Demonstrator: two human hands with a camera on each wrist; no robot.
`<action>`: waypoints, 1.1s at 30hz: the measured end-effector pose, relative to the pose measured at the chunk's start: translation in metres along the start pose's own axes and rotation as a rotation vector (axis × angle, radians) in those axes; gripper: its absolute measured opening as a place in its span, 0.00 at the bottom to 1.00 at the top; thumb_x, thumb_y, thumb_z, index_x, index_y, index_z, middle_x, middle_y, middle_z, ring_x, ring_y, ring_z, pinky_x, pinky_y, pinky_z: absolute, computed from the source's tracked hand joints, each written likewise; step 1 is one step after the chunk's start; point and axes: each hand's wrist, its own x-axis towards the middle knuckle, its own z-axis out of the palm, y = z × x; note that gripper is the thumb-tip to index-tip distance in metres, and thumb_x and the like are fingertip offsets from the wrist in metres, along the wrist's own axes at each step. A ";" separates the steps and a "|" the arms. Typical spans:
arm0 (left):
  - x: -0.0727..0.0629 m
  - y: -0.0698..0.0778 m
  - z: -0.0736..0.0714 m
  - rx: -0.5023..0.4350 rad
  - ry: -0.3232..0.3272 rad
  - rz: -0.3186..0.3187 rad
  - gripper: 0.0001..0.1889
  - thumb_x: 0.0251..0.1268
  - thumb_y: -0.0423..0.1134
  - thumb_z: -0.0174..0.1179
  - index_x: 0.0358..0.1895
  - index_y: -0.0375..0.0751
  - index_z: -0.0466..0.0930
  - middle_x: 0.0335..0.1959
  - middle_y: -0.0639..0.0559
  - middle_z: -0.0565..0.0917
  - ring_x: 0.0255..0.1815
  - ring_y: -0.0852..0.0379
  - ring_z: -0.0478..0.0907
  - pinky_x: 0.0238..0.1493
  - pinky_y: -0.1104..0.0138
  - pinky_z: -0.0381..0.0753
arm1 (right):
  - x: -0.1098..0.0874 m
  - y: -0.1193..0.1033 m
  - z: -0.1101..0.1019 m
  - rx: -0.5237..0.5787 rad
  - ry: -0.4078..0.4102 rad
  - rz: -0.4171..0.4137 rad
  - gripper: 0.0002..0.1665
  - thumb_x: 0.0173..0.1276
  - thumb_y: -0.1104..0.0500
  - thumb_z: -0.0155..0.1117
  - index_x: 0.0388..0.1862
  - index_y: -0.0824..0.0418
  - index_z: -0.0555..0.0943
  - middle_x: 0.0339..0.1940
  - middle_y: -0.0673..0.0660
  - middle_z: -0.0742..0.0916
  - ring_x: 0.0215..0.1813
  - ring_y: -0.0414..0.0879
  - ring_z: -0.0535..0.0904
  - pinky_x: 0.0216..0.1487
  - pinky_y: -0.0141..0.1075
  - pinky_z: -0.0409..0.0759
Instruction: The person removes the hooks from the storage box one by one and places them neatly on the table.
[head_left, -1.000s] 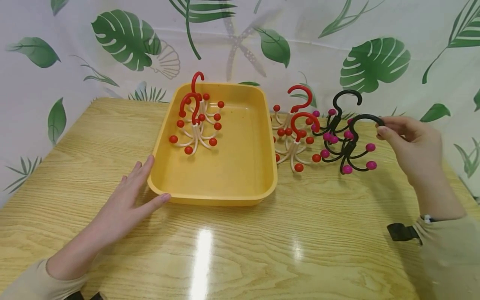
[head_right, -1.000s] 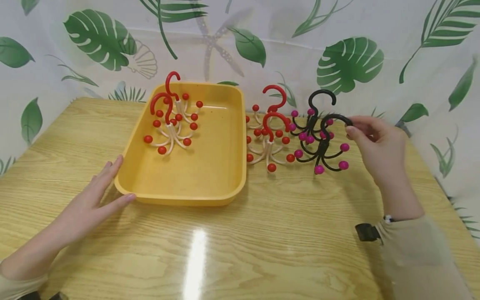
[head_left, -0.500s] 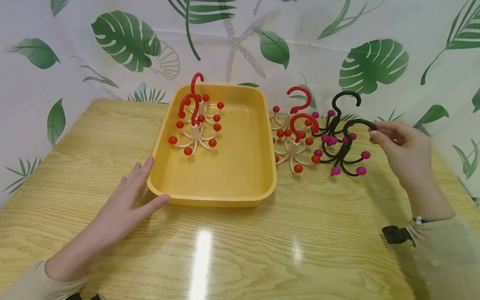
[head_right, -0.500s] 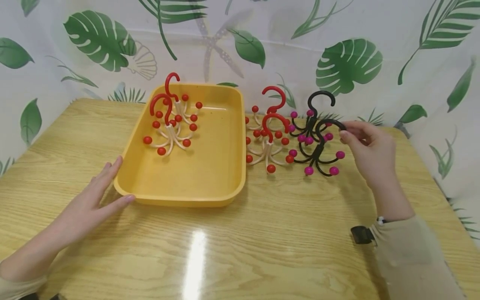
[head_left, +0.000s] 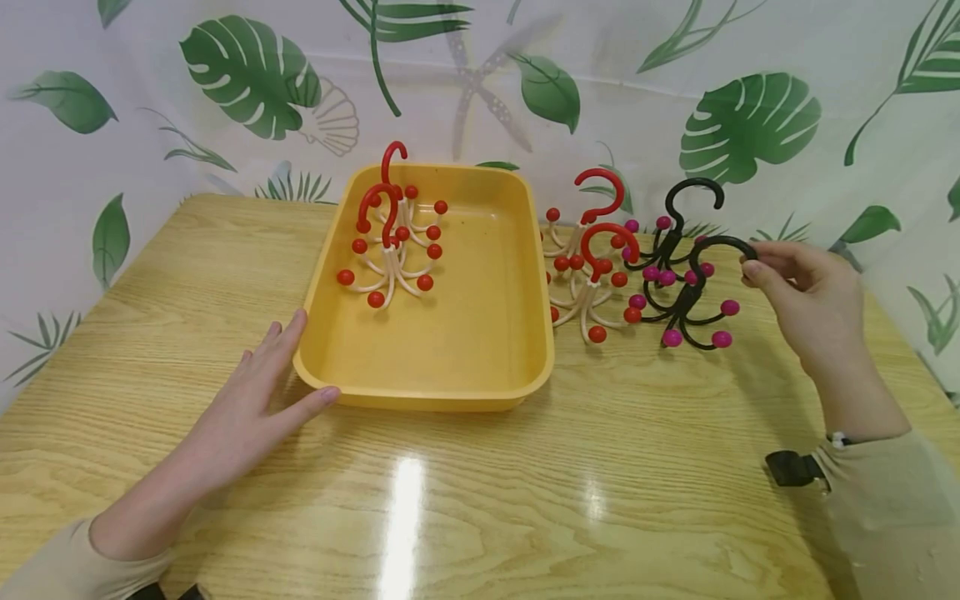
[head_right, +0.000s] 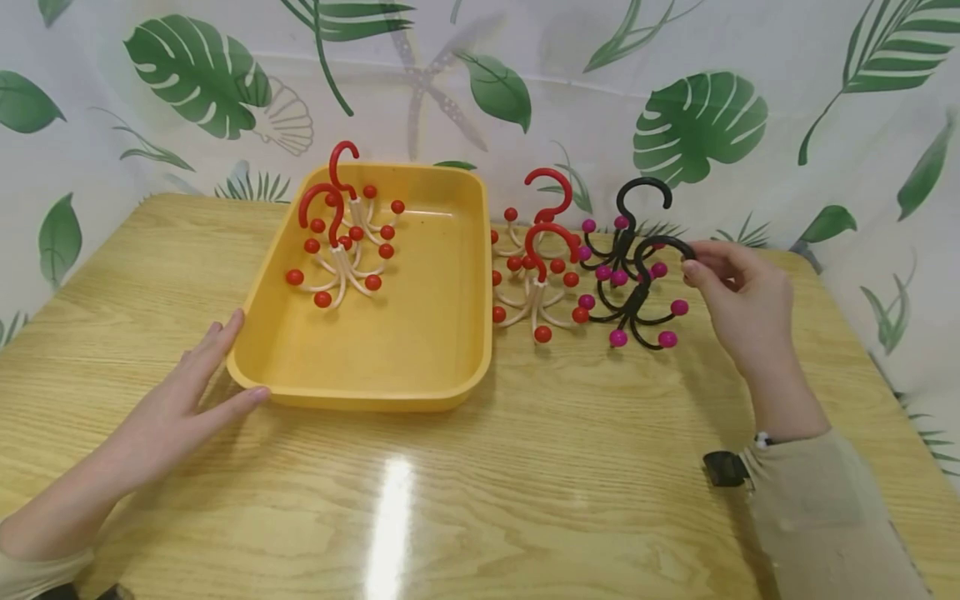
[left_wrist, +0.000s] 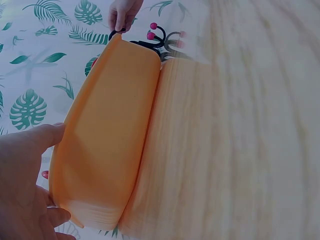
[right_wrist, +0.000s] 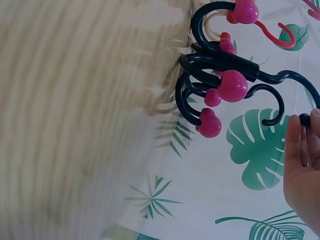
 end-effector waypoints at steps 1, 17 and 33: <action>0.000 0.000 0.000 0.000 0.002 -0.001 0.46 0.66 0.60 0.54 0.77 0.50 0.35 0.77 0.51 0.42 0.77 0.47 0.35 0.73 0.48 0.34 | 0.000 0.000 0.000 -0.005 0.001 -0.007 0.15 0.67 0.62 0.63 0.50 0.68 0.82 0.29 0.32 0.84 0.33 0.27 0.80 0.43 0.15 0.74; 0.001 0.000 0.001 -0.005 0.006 0.004 0.46 0.67 0.59 0.53 0.77 0.50 0.34 0.77 0.52 0.41 0.77 0.47 0.35 0.73 0.48 0.34 | -0.005 0.002 -0.001 -0.063 0.027 -0.073 0.16 0.67 0.61 0.63 0.50 0.69 0.81 0.28 0.28 0.81 0.33 0.23 0.78 0.41 0.13 0.72; 0.001 0.000 0.001 -0.003 0.014 0.015 0.46 0.67 0.60 0.53 0.77 0.48 0.36 0.77 0.50 0.42 0.77 0.46 0.36 0.73 0.48 0.35 | -0.008 -0.001 -0.002 -0.056 0.021 -0.058 0.17 0.67 0.61 0.64 0.52 0.69 0.81 0.33 0.30 0.81 0.37 0.24 0.78 0.42 0.13 0.72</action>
